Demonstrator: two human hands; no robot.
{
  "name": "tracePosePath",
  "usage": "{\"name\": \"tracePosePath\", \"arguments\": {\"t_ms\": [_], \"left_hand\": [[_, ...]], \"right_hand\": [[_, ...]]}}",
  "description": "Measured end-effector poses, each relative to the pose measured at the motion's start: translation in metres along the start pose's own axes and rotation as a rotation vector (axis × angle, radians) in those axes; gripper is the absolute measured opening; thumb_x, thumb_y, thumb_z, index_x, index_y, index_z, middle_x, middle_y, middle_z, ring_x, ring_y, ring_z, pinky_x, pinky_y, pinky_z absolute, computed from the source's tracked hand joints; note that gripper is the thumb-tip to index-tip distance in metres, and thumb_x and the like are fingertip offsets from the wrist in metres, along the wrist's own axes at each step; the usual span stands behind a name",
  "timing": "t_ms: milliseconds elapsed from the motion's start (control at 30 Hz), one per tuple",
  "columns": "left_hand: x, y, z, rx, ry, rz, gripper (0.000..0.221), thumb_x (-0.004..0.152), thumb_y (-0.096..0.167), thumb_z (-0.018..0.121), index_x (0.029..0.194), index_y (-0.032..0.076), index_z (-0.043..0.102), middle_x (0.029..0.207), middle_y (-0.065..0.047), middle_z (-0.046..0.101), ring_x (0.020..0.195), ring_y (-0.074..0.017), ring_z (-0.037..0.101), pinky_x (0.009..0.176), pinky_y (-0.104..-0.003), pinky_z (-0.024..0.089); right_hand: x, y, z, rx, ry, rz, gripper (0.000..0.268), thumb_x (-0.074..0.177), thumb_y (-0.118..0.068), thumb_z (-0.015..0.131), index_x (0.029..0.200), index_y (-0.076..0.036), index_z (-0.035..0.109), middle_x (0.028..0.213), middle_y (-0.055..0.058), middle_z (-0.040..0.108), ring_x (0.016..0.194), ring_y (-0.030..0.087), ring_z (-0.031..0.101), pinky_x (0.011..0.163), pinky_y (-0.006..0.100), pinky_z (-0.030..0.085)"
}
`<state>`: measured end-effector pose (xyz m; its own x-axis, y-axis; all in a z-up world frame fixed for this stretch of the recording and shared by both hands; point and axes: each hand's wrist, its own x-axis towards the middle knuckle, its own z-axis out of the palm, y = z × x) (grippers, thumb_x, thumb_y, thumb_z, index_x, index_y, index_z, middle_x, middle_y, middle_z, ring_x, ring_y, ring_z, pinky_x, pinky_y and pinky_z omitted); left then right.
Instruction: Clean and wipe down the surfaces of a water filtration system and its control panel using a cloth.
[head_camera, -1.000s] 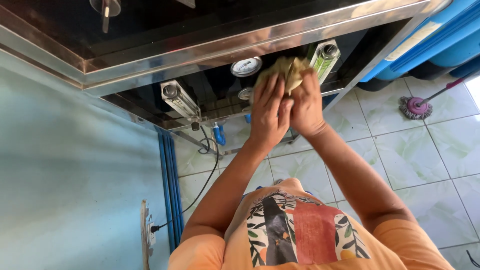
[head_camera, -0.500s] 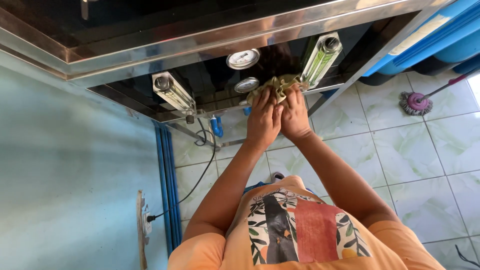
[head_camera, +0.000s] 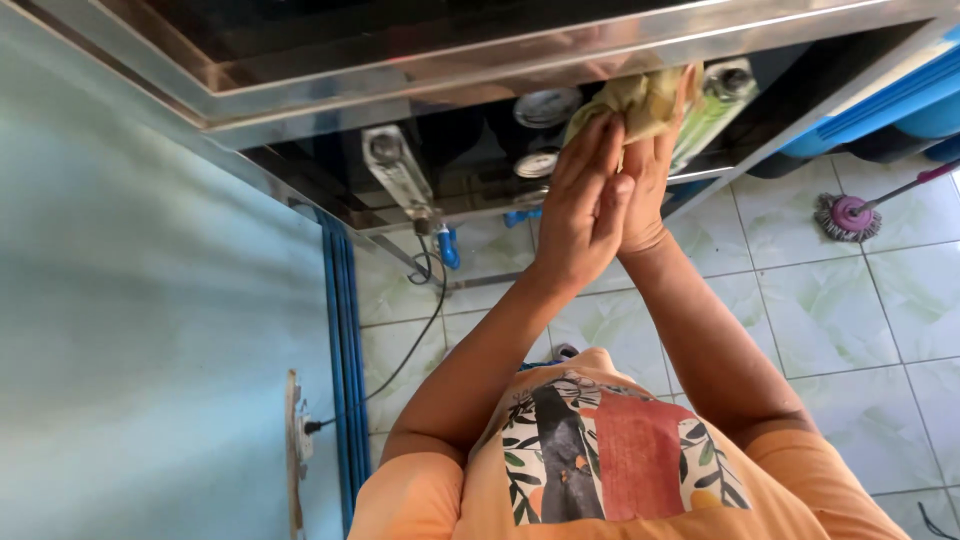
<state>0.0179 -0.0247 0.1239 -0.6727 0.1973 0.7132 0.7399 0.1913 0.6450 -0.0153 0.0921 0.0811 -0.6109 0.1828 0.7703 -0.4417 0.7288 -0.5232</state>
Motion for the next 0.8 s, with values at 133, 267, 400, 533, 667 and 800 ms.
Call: {"name": "tracePosePath", "arguments": {"t_ms": [133,267,400,533,667,800], "left_hand": [[0.0,-0.02,-0.043,-0.035,-0.009,-0.035,0.042,0.114,0.023,0.052,0.152,0.003,0.053,0.152,-0.018,0.053,0.142,-0.0335,0.053,0.122,-0.038,0.041],[-0.007,-0.027,-0.099,-0.26,-0.014,-0.108,0.041,0.116,0.025,0.052,0.15,0.002,0.055,0.153,-0.017,0.054,0.143,-0.0271,0.054,0.122,-0.034,0.043],[-0.009,-0.024,-0.153,-0.343,-0.026,-0.122,0.042,0.117,0.025,0.052,0.151,0.0,0.054,0.156,-0.017,0.05,0.147,-0.0253,0.05,0.124,-0.034,0.04],[-0.015,-0.031,-0.176,-0.34,-0.055,-0.128,0.045,0.117,0.025,0.05,0.153,-0.002,0.05,0.159,-0.019,0.047,0.15,-0.0266,0.047,0.126,-0.036,0.038],[-0.008,-0.033,-0.163,-0.447,-0.128,-0.19,0.056,0.115,0.032,0.049,0.159,-0.001,0.04,0.167,-0.022,0.041,0.151,-0.028,0.048,0.122,-0.035,0.044],[-0.004,-0.039,-0.122,-0.494,-0.171,-0.178,0.059,0.116,0.034,0.047,0.16,-0.004,0.036,0.168,-0.023,0.039,0.158,-0.0305,0.04,0.13,-0.037,0.035]], "right_hand": [[0.013,-0.061,0.022,-0.005,0.016,0.012,0.056,0.117,-0.039,0.045,0.156,0.001,0.047,0.167,0.027,0.026,0.156,0.046,0.026,0.131,0.052,0.024],[0.008,-0.114,0.056,0.054,0.049,0.022,0.061,0.109,-0.046,0.04,0.145,0.001,0.054,0.157,0.025,0.039,0.145,0.043,0.039,0.123,0.05,0.031],[0.005,-0.16,0.089,0.092,0.065,0.126,0.052,0.109,-0.039,0.047,0.139,0.001,0.059,0.146,0.023,0.048,0.137,0.042,0.049,0.117,0.046,0.041],[0.012,-0.18,0.095,-0.024,0.074,0.122,0.04,0.106,-0.024,0.057,0.136,0.001,0.061,0.145,0.025,0.051,0.133,0.042,0.051,0.116,0.047,0.045],[0.021,-0.166,0.08,-0.148,0.066,-0.062,0.038,0.098,-0.013,0.064,0.131,0.004,0.063,0.144,0.024,0.051,0.133,0.042,0.05,0.115,0.048,0.045],[0.023,-0.14,0.054,-0.249,0.049,-0.09,0.034,0.096,-0.01,0.067,0.125,0.007,0.064,0.138,0.019,0.055,0.13,0.041,0.052,0.112,0.046,0.047]]}}
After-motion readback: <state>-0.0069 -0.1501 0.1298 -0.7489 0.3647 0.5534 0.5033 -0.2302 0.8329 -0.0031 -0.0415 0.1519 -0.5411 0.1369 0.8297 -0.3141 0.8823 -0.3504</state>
